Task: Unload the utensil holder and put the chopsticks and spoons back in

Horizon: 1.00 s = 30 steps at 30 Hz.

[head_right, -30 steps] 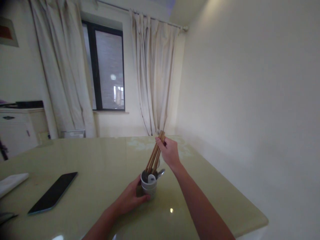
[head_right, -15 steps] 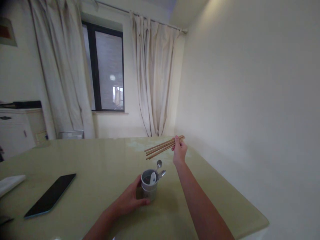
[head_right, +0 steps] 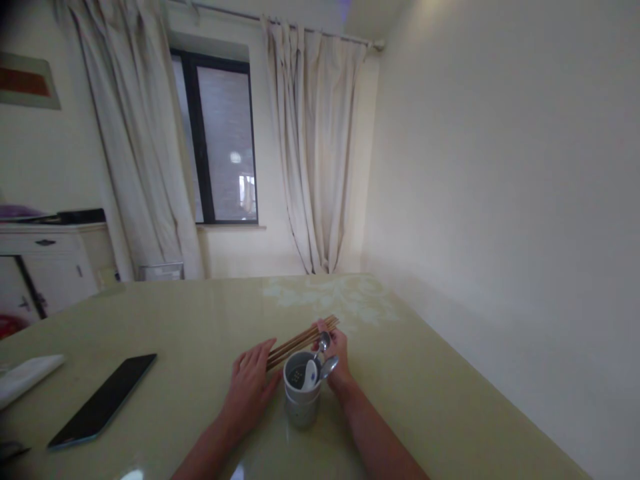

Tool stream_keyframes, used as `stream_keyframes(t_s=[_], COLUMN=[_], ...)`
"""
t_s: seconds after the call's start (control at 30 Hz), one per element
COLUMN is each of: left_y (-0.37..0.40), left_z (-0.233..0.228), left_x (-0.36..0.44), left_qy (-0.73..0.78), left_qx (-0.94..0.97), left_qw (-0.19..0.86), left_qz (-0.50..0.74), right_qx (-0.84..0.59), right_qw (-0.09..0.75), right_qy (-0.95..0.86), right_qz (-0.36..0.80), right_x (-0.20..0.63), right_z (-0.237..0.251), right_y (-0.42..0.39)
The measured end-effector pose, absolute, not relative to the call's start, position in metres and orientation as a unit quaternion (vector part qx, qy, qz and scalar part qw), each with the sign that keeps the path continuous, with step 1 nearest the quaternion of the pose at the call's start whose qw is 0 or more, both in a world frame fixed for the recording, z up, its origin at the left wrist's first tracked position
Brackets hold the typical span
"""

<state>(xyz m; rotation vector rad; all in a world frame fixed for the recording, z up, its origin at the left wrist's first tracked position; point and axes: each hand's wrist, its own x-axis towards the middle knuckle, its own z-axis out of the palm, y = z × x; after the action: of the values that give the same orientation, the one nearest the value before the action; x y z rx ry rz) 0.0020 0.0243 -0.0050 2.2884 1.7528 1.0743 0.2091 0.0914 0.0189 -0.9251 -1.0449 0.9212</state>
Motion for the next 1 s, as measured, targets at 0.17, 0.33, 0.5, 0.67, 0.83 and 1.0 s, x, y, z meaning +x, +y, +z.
stream_keyframes(t_s=[0.17,0.33,0.5,0.67,0.83,1.0], left_y=[0.024,0.023,0.019,0.018,0.020,0.025], left_z=[0.010,0.022,0.027,0.032,0.028,0.022], left_x=[0.003,-0.007,-0.014,-0.012,-0.017,-0.035], left_qy=[0.621,0.634,0.610,0.613,0.637,0.682], left_qx=[0.762,0.766,0.774,0.773,0.766,0.725], left_qw=[-0.024,0.051,0.127,0.127,0.033,0.000], left_qz=[0.183,0.095,0.115,0.102,0.084,0.092], right_qx=[-0.404,-0.390,-0.381,-0.376,-0.389,-0.393], right_qw=[0.614,0.602,0.617,0.617,0.622,0.626], right_qy=[-0.496,-0.504,-0.512,-0.523,-0.514,-0.487], right_qz=[0.463,0.481,0.461,0.451,0.445,0.465], right_x=[0.199,0.199,0.209,0.211,0.207,0.209], right_z=[0.015,0.019,0.026,0.027,0.020,0.019], right_y=[0.079,0.073,0.068,0.065,0.070,0.071])
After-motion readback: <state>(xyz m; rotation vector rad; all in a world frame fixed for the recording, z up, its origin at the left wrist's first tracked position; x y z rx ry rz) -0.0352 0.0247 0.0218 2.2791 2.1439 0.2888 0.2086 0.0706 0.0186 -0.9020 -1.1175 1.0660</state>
